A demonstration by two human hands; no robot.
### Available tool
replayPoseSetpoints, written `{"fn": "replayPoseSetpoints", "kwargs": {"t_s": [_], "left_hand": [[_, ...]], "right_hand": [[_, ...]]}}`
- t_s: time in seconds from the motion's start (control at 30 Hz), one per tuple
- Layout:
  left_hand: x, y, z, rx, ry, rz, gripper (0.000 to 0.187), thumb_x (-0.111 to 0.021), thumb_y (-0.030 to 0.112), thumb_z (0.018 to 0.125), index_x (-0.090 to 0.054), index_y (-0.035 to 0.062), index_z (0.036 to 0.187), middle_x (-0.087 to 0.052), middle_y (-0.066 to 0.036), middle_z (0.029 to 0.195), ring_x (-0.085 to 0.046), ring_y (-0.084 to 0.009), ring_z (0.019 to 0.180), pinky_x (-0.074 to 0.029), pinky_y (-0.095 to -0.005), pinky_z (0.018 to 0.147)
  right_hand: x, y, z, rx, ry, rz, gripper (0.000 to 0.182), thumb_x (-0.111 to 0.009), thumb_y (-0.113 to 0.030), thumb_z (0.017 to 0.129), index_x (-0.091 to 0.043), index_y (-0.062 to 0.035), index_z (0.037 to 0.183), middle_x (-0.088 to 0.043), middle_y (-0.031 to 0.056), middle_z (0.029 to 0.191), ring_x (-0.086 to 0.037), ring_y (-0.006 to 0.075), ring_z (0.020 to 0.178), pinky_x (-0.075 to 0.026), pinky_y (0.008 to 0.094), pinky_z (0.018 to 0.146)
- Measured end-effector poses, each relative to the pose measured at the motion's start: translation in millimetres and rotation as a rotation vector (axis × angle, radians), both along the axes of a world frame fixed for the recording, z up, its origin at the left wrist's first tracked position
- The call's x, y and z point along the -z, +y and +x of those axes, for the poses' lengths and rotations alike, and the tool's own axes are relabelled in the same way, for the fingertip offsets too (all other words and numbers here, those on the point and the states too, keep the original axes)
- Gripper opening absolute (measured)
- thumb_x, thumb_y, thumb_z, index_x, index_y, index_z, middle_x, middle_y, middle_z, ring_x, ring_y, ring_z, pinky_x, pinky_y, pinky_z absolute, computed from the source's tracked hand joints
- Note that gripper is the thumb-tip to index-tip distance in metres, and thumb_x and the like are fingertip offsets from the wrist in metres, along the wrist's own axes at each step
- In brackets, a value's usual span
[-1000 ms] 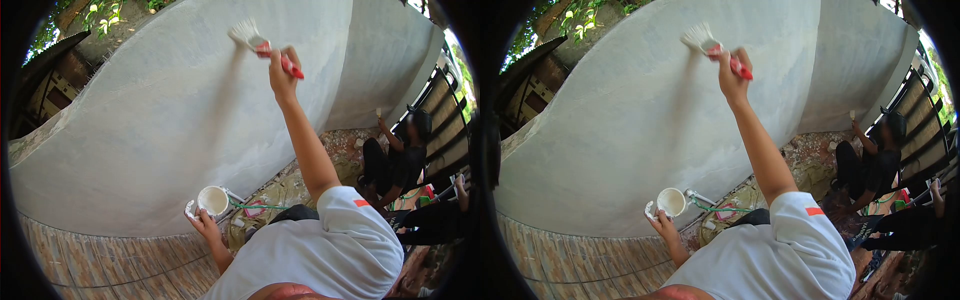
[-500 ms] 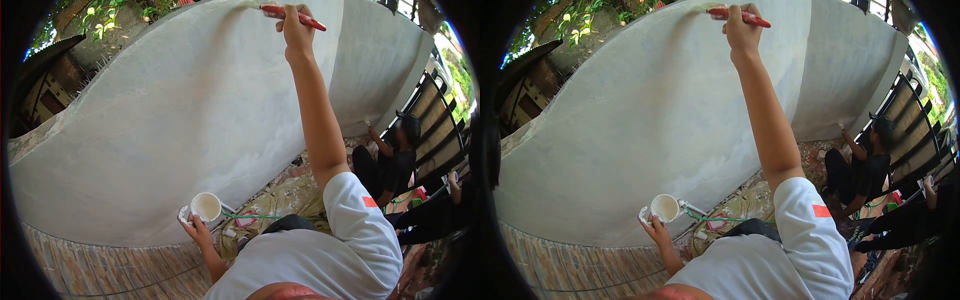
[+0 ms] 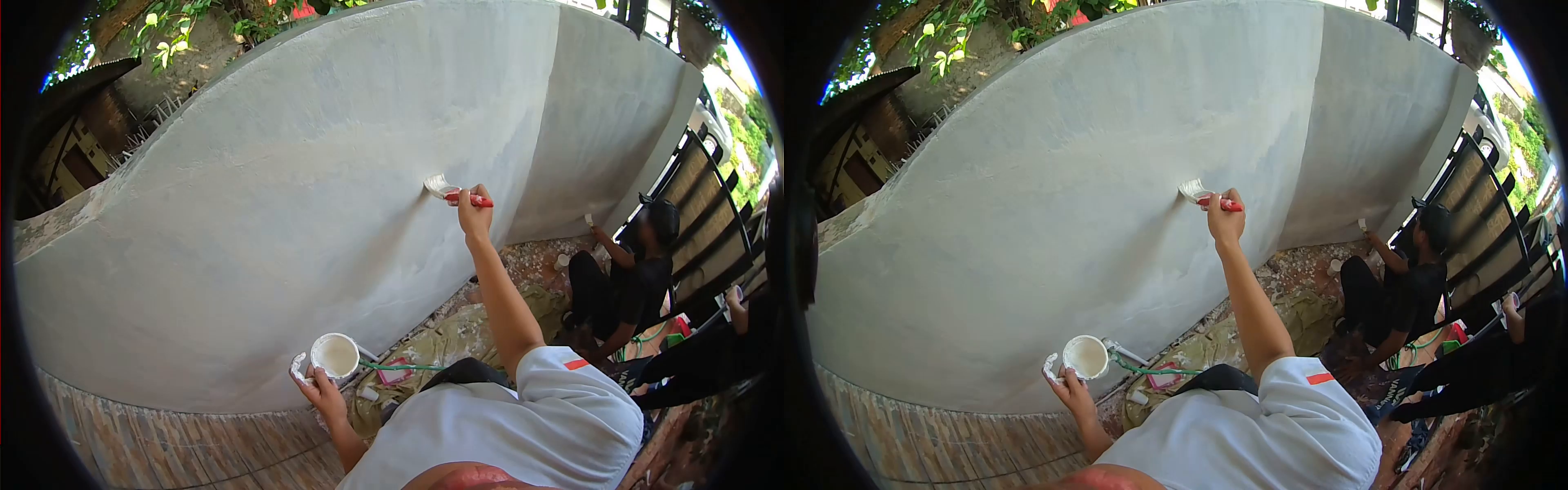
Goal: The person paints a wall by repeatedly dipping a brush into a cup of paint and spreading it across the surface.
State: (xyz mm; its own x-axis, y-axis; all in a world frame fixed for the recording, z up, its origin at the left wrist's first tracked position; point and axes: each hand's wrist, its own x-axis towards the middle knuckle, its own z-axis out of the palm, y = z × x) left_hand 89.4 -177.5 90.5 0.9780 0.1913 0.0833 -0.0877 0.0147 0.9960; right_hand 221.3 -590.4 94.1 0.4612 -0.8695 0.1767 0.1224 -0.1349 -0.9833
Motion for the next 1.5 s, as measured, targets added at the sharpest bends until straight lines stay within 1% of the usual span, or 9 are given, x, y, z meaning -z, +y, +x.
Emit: {"fn": "replayPoseSetpoints", "kwargs": {"t_s": [0.1,0.3,0.53,0.63,0.77,0.93,1.07,1.37,1.5], "left_hand": [[-6,-5,2,-0.036,0.009,0.003,0.039,-0.04,0.006,0.092,-0.032,0.0073,0.13,-0.057,-0.009,0.102,-0.047,-0.0077,0.075,-0.034,-0.0179,0.057],[-6,-12,12,-0.023,-0.058,0.037,0.039,-0.044,0.008,0.09,-0.033,0.005,0.128,-0.058,-0.004,0.096,-0.045,-0.0052,0.066,-0.029,-0.017,0.047],[0,-15,6,-0.041,-0.014,0.072,0.042,-0.043,0.009,0.09,-0.037,0.0127,0.131,-0.056,-0.002,0.101,-0.046,-0.0053,0.073,-0.029,-0.0174,0.051],[-2,-18,2,-0.105,0.035,0.044,0.043,-0.044,0.009,0.09,-0.036,0.0121,0.132,-0.056,-0.002,0.103,-0.048,-0.0069,0.078,-0.031,-0.0175,0.053],[2,-12,5,-0.123,-0.03,0.054,0.042,-0.045,0.01,0.09,-0.036,0.0113,0.131,-0.056,-0.001,0.101,-0.047,-0.0054,0.074,-0.03,-0.0174,0.052],[-21,-21,-1,-0.045,-0.021,0.07,0.041,-0.044,0.007,0.09,-0.033,0.0055,0.129,-0.058,-0.004,0.1,-0.045,-0.0036,0.067,-0.03,-0.0147,0.047],[-17,-25,-2,-0.106,-0.011,-0.013,0.04,-0.044,0.007,0.091,-0.032,0.0057,0.129,-0.058,-0.004,0.098,-0.044,-0.0028,0.065,-0.027,-0.0153,0.044],[-19,-21,-7,-0.074,0.03,0.007,0.039,-0.041,0.007,0.092,-0.032,0.0083,0.129,-0.058,-0.004,0.098,-0.043,-0.0035,0.067,-0.029,-0.0157,0.048],[-23,-19,-7,-0.036,0.005,0.049,0.037,-0.04,0.008,0.092,-0.032,0.0085,0.128,-0.058,-0.004,0.097,-0.042,-0.0036,0.066,-0.029,-0.0162,0.048]], "right_hand": [[-104,8,2,-0.205,-0.348,0.133,0.022,-0.053,-0.014,0.084,-0.039,-0.0086,0.069,-0.052,0.0026,0.061,-0.042,0.0062,0.051,-0.033,0.0226,0.044],[-274,37,-14,-0.368,-0.84,0.123,0.015,-0.053,-0.017,0.085,-0.042,-0.0082,0.078,-0.055,0.0056,0.065,-0.043,0.0086,0.05,-0.031,0.0247,0.047],[-112,91,-14,-0.205,-0.451,0.015,0.025,-0.056,-0.014,0.085,-0.038,-0.0062,0.069,-0.035,-0.0034,0.059,-0.031,0.0053,0.059,-0.03,0.0256,0.052],[10,95,-27,-0.217,-0.172,0.212,0.022,-0.056,-0.013,0.085,-0.042,-0.0058,0.07,-0.052,0.0013,0.061,-0.052,0.0075,0.062,-0.041,0.0251,0.058],[26,72,-14,-0.201,-0.164,0.225,0.02,-0.054,-0.012,0.084,-0.043,-0.006,0.07,-0.058,0.0045,0.065,-0.061,0.0115,0.067,-0.046,0.0254,0.059],[-196,61,-24,-0.39,-0.67,0.227,0.017,-0.053,-0.014,0.086,-0.041,-0.0075,0.075,-0.056,0.0039,0.065,-0.045,0.0065,0.054,-0.035,0.0226,0.049],[-281,74,-25,-0.343,-0.901,0.078,0.02,-0.056,-0.015,0.086,-0.044,-0.0053,0.073,-0.043,-0.0033,0.059,-0.035,0.0038,0.056,-0.03,0.0239,0.049],[-31,92,-14,-0.281,-0.235,0.177,0.025,-0.057,-0.018,0.088,-0.04,-0.0103,0.07,-0.039,-0.0067,0.058,-0.034,0.0018,0.053,-0.028,0.0219,0.047],[3,56,-19,-0.234,0.003,0.213,0.023,-0.057,-0.016,0.082,-0.04,-0.0086,0.068,-0.039,-0.0047,0.06,-0.034,0.0035,0.06,-0.031,0.024,0.054]]}}
